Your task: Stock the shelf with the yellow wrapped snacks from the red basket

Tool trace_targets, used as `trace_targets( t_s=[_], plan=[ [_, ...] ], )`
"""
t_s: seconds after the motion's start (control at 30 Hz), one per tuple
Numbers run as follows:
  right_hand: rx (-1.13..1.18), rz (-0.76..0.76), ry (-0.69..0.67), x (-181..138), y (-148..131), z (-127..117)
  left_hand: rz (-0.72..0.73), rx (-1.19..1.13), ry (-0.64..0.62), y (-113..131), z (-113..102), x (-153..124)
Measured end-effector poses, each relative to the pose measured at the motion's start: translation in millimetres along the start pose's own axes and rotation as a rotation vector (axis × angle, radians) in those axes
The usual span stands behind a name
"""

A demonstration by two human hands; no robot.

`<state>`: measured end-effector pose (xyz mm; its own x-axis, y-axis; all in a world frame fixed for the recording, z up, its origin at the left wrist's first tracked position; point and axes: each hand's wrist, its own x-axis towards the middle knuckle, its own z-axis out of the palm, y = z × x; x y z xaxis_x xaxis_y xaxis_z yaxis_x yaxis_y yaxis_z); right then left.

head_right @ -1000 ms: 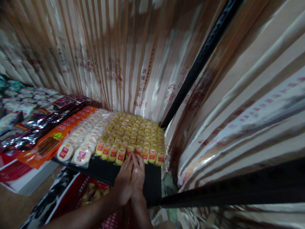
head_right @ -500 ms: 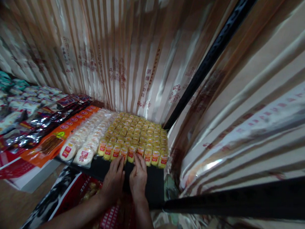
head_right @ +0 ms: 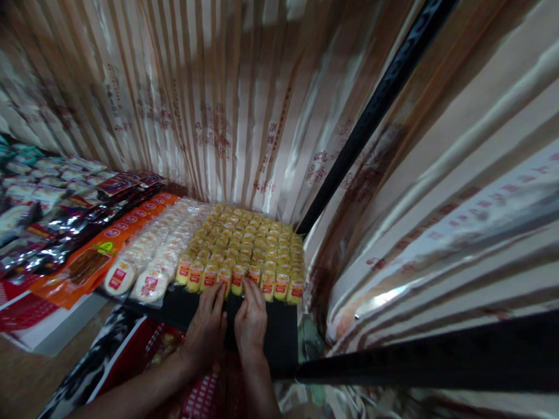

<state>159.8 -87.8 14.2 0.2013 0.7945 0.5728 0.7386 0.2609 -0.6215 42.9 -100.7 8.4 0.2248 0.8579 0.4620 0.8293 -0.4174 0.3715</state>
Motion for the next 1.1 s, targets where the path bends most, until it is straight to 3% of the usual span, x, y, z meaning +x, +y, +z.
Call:
trace_targets(
  t_s=[0.43,0.73,1.1],
  plan=[
    [-0.032,0.040,0.034,0.8,-4.1,-1.7,0.029,0.026,-0.006,2.5,-9.0,-1.0],
    [-0.029,0.048,0.032,-3.4,3.6,-0.6,0.388,0.161,-0.047,-4.5,-11.3,32.7],
    [-0.098,0.053,0.044,-7.4,5.6,-1.2,0.391,0.193,-0.083,-5.7,-6.2,35.6]
  ],
)
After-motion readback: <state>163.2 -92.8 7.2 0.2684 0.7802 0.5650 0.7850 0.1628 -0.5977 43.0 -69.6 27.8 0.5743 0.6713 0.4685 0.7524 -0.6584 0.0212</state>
